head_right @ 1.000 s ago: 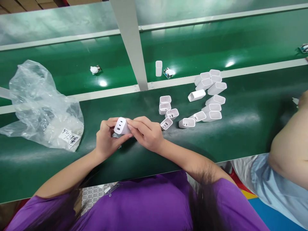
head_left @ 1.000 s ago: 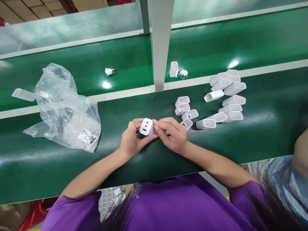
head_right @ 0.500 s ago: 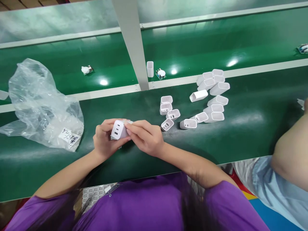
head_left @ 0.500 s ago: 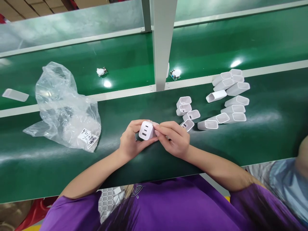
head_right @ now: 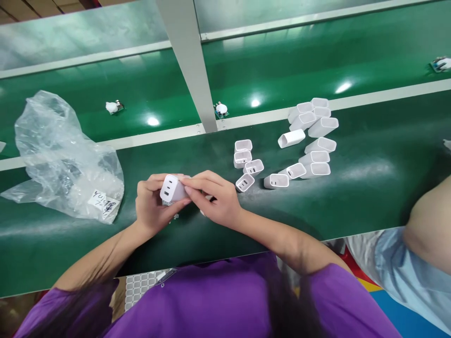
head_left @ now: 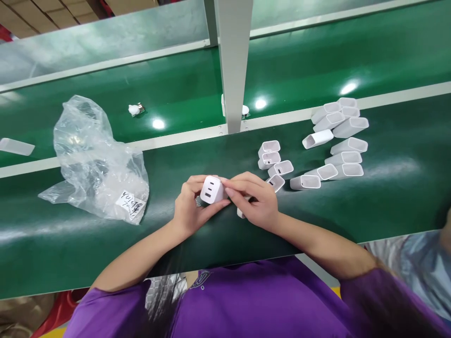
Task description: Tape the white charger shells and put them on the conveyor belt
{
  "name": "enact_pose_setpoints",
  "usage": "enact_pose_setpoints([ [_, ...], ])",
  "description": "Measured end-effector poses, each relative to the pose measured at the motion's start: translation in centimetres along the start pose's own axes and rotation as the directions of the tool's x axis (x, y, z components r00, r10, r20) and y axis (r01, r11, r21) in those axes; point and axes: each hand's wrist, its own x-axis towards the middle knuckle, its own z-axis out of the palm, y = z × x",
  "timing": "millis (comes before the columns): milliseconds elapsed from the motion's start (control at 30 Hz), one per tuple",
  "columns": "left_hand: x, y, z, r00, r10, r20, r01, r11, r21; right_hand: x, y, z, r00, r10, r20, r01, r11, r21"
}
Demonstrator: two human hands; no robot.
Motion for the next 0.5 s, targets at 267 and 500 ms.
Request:
enact_pose_setpoints([
  [267, -0.1, -0.4, 0.1, 0.988, -0.153, 0.0, 0.15, 0.969, -0.199, 0.2, 0.0, -0.2, 0.975, 0.193, 0.108, -0.214, 0.947, 0.24],
  [500, 1.8, -1.3, 0.1, 0.723, -0.644, 0.248, 0.646, 0.505, -0.573, 2.1, 0.6, -0.3, 0.515, 0.815, 0.264, -0.681, 0.203, 0.704],
])
